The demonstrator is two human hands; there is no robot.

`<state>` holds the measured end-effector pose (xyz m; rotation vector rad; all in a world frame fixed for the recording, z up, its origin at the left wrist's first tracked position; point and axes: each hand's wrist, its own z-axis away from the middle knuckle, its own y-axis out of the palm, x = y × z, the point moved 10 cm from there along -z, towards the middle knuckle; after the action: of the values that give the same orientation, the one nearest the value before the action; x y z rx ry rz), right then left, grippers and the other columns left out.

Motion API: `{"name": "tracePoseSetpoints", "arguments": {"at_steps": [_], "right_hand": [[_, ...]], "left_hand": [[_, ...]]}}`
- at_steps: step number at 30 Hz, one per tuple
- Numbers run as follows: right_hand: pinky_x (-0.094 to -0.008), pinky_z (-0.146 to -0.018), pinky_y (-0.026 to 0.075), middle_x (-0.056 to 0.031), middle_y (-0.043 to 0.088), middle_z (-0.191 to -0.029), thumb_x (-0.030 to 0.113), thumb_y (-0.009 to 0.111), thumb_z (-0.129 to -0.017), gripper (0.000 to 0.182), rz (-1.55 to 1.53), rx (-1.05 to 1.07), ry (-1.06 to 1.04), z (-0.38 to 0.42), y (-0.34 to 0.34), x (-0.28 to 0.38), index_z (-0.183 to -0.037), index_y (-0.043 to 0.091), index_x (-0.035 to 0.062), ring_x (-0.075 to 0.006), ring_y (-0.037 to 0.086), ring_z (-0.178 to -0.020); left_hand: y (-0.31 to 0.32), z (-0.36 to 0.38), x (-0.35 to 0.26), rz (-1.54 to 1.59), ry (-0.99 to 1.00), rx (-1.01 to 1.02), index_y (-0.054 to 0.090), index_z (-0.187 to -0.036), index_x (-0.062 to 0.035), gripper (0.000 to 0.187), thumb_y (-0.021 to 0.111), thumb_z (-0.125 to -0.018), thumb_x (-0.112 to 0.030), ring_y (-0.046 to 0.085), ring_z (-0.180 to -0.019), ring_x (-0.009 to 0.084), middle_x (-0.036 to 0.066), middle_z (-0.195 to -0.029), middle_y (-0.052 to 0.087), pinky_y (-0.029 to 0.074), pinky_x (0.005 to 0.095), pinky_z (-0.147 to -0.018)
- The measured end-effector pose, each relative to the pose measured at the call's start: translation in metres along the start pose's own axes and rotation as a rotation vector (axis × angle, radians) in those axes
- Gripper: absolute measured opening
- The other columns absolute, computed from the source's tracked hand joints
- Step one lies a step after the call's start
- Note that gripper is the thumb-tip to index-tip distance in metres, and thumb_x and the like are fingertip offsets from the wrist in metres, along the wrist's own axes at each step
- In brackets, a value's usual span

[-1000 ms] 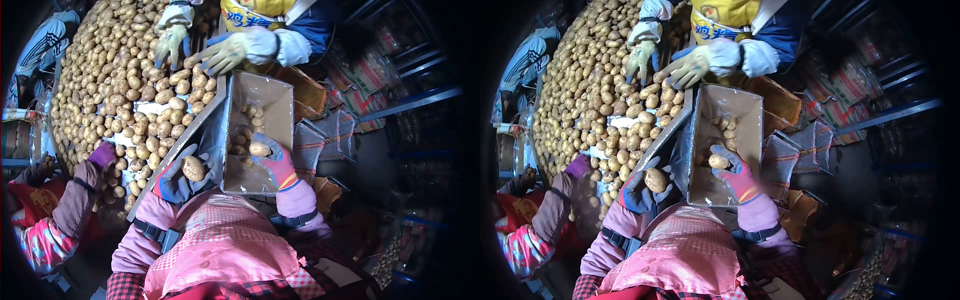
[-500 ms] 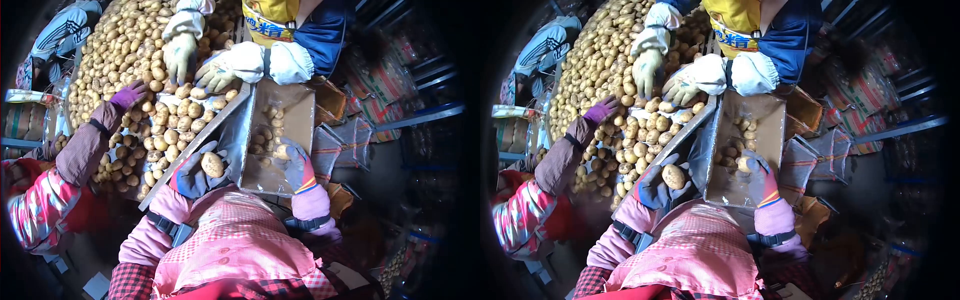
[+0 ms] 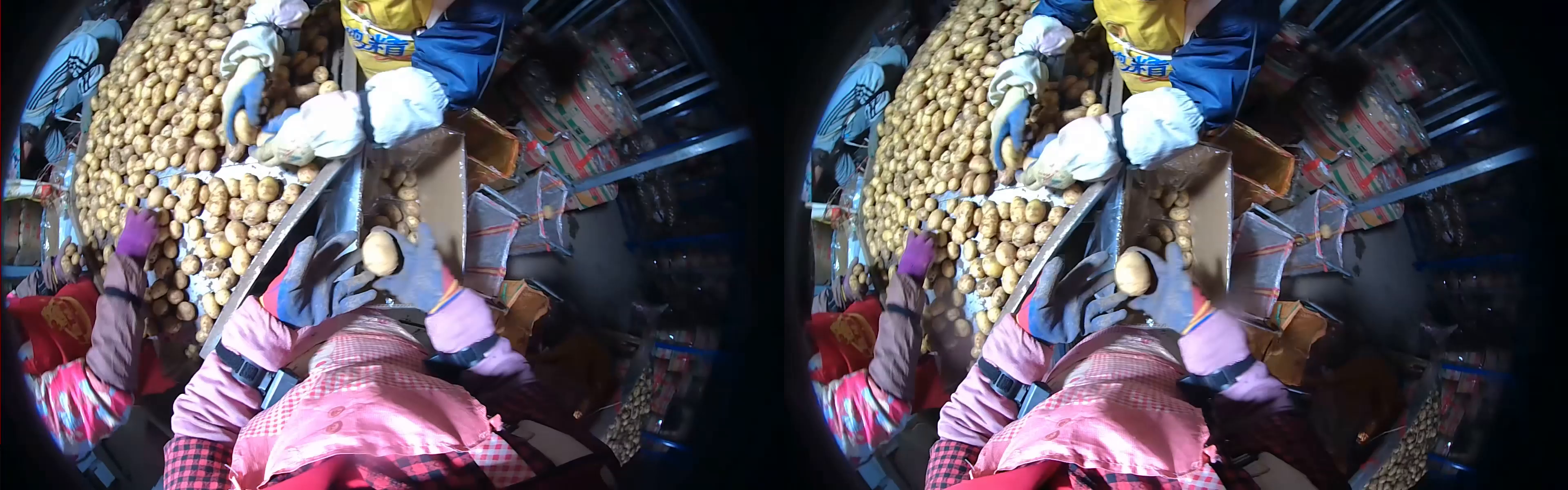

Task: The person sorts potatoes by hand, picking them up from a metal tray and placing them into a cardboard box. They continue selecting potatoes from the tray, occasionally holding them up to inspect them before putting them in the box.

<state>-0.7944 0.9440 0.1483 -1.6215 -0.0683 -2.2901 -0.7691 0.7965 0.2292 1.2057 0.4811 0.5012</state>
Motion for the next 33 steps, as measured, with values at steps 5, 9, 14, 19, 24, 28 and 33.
{"name": "tracePoseSetpoints", "arguments": {"at_steps": [5,9,14,19,24,28,33], "right_hand": [[-0.048,-0.094,0.048,-0.0153,0.061,-0.115,0.06,0.044,-0.093,0.065,-1.185,0.018,0.417,0.011,0.019,0.027,-0.132,0.051,0.0086,-0.0301,0.06,-0.106],[-0.0417,-0.084,0.053,-0.0129,0.064,-0.104,0.058,0.045,-0.094,0.06,-1.081,-0.085,0.403,0.013,0.01,0.024,-0.128,0.055,0.0091,-0.0272,0.063,-0.099],[-0.0336,-0.072,0.056,-0.0072,0.064,-0.095,0.053,0.058,-0.09,0.056,-0.719,0.035,0.331,0.006,0.003,0.007,-0.123,0.057,0.0077,-0.0195,0.066,-0.083],[-0.0335,-0.064,0.056,-0.0085,0.065,-0.088,0.033,0.056,-0.094,0.034,-0.282,-0.207,0.148,-0.004,-0.062,-0.042,-0.112,0.062,0.0045,-0.0204,0.065,-0.073],[-0.029,-0.064,0.055,-0.006,0.062,-0.085,0.037,0.059,-0.091,0.037,-0.847,-0.585,0.136,0.015,-0.151,-0.053,-0.102,0.061,0.0013,-0.0166,0.062,-0.073],[-0.0308,-0.066,0.056,-0.0049,0.061,-0.091,0.039,0.062,-0.09,0.039,-0.77,-0.627,0.125,0.012,-0.164,-0.023,-0.108,0.061,0.005,-0.0154,0.062,-0.08],[-0.0308,-0.063,0.055,-0.0046,0.062,-0.084,0.032,0.064,-0.088,0.03,-0.583,-0.476,0.241,-0.01,-0.153,-0.044,-0.105,0.064,0.0064,-0.0171,0.063,-0.073]], "left_hand": [[-0.023,0.029,-0.015,-0.055,0.08,-0.212,0.025,-0.149,-0.0139,0.082,0.049,-0.09,-0.065,0.051,-0.123,0.04,0.016,-0.142,0.045,0.043,0.0507,-0.103],[-0.072,0.061,-0.02,-0.036,0.137,-0.284,0.03,-0.148,-0.0138,0.081,0.048,-0.089,-0.066,0.05,-0.126,0.0402,0.019,-0.146,0.042,0.043,0.0525,-0.103],[-0.105,0.095,-0.034,0.077,0.292,-0.341,0.036,-0.146,-0.0134,0.072,0.045,-0.093,-0.061,0.052,-0.124,0.0372,0.019,-0.143,0.046,0.046,0.0501,-0.1],[-0.116,0.117,-0.04,0.084,0.359,-0.346,0.034,-0.147,-0.0134,0.071,0.044,-0.094,-0.059,0.053,-0.123,0.0364,0.018,-0.142,0.046,0.046,0.0497,-0.101],[-0.134,0.144,-0.048,0.164,0.453,-0.343,0.034,-0.147,-0.0119,0.07,0.041,-0.096,-0.058,0.051,-0.126,0.036,0.018,-0.145,0.044,0.046,0.0501,-0.101],[-0.142,0.158,-0.055,0.211,0.509,-0.368,0.035,-0.147,-0.0107,0.068,0.041,-0.097,-0.056,0.053,-0.124,0.0364,0.019,-0.145,0.043,0.048,0.0511,-0.099],[-0.144,0.168,-0.063,0.217,0.531,-0.377,0.035,-0.147,-0.0115,0.067,0.043,-0.097,-0.055,0.055,-0.121,0.0363,0.02,-0.144,0.044,0.05,0.0504,-0.097]]}}
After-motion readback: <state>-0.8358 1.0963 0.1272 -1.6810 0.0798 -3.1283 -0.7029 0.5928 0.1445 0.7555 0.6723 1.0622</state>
